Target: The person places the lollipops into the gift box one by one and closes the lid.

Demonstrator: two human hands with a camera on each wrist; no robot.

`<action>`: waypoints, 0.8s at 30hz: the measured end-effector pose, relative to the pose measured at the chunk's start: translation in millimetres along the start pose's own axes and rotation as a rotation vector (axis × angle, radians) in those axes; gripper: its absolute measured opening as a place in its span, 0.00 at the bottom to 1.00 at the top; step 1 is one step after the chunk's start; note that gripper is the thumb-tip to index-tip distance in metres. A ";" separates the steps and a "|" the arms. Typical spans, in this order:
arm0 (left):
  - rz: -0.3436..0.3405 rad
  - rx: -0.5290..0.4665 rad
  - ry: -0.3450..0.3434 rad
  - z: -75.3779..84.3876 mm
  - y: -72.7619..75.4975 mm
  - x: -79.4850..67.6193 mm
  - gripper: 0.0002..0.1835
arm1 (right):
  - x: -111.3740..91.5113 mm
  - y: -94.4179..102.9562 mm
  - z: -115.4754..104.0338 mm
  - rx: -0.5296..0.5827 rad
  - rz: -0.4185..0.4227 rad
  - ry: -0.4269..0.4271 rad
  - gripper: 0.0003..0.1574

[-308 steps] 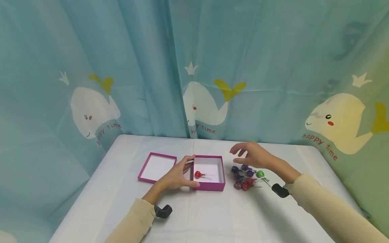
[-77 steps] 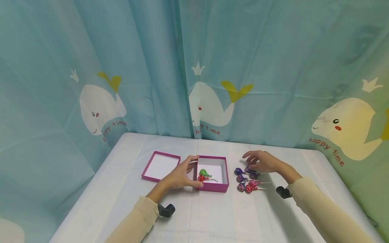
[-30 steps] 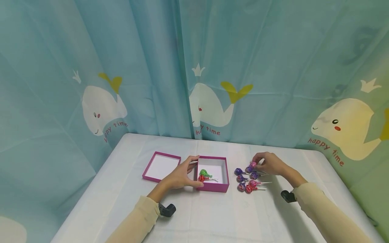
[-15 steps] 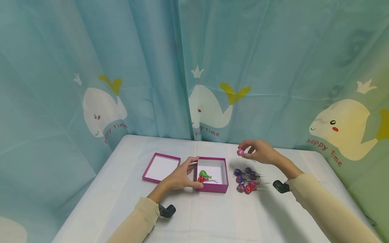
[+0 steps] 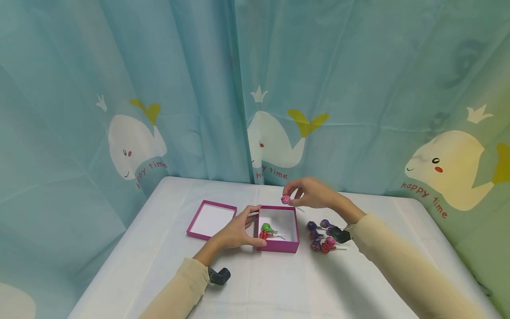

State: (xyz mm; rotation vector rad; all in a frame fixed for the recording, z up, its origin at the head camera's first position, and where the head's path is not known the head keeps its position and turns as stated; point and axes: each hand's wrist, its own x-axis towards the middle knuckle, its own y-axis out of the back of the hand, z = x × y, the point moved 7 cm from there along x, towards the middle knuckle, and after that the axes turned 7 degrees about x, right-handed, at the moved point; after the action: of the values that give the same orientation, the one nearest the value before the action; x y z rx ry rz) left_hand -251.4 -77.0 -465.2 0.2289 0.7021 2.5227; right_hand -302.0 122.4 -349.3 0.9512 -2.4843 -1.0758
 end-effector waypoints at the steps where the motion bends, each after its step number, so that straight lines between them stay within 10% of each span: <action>1: 0.000 -0.002 -0.001 -0.3 -0.1 0.4 0.57 | 3.4 -4.7 -1.9 0.009 -0.016 0.001 0.11; 24: 0.001 0.004 0.003 -2.4 -1.0 0.5 0.54 | 32.2 -82.1 -1.1 -0.004 -0.153 0.006 0.10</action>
State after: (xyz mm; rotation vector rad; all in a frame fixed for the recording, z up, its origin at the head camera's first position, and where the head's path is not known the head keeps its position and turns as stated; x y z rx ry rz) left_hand -252.1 -77.0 -467.8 0.2268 0.7084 2.5237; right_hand -287.6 58.6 -408.5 1.1574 -2.4362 -1.1213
